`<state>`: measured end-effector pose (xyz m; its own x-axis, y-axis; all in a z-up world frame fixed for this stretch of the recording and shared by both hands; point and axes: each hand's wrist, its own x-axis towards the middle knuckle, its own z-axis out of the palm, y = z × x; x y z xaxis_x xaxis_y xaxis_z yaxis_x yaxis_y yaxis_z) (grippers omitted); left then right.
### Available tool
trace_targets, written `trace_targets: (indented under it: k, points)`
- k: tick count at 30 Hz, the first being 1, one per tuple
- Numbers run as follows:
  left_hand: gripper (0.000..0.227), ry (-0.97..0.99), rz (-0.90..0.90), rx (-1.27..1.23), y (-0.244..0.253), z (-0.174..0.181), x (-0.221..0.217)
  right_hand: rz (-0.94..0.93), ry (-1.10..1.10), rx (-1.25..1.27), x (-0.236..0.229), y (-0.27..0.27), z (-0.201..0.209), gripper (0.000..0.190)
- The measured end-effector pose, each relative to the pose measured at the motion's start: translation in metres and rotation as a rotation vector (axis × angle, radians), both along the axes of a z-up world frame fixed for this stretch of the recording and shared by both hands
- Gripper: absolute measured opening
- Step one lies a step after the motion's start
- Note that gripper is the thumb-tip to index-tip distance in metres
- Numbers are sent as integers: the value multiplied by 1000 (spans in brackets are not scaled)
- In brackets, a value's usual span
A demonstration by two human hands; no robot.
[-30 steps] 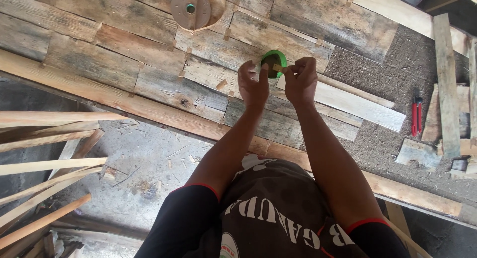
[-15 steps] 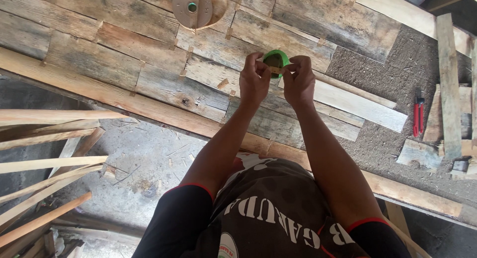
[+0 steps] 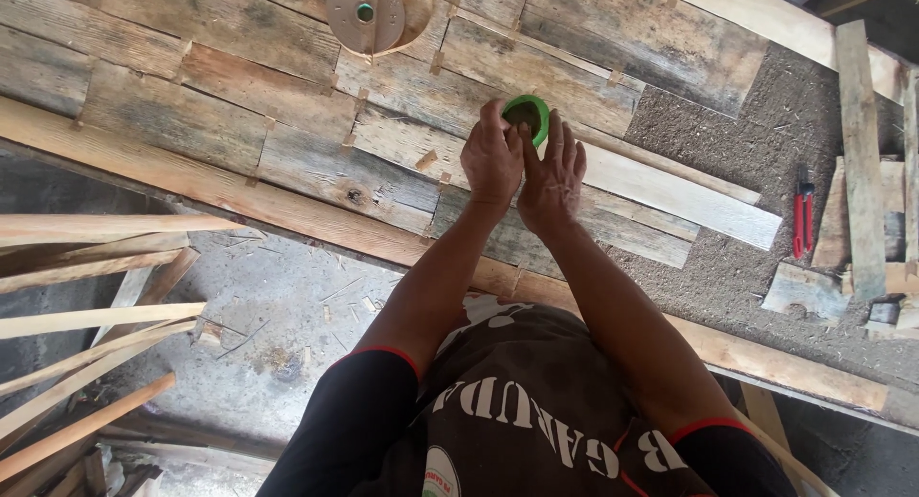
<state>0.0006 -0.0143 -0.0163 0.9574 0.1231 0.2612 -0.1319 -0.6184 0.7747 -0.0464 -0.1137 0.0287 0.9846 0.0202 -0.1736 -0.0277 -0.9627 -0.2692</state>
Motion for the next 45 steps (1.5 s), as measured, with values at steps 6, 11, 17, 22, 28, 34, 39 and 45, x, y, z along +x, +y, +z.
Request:
trace_targets:
  k: [6, 11, 17, 22, 28, 34, 39, 45]
  points:
    - [46, 123, 34, -95, -4, -8, 4, -21, 15, -6, 5, 2, 4, 88]
    - [47, 173, 15, -411, 7, 6, -2, -27, -102, -4, 2, -23, -41, 68]
    - [49, 238, -51, -731, 11, 15, -26, -195, -231, 573, 1, -39, 7, 28]
    - [50, 337, -137, -738, 0, 29, -51, -434, 62, 820, -15, -50, 11, 22]
    - [47, 375, -196, -702, -25, 23, -71, -487, 46, 852, -47, -76, 7, 22]
    - [55, 286, -342, -533, -66, 13, -86, -576, 17, 838, -87, -125, -14, 20]
    - [31, 240, -564, 87, -104, 3, -95, -724, -125, 627, -127, -189, -32, 17]
    - [46, -15, -781, 485, -159, -28, -95, -797, -300, 592, -166, -259, -52, 13]
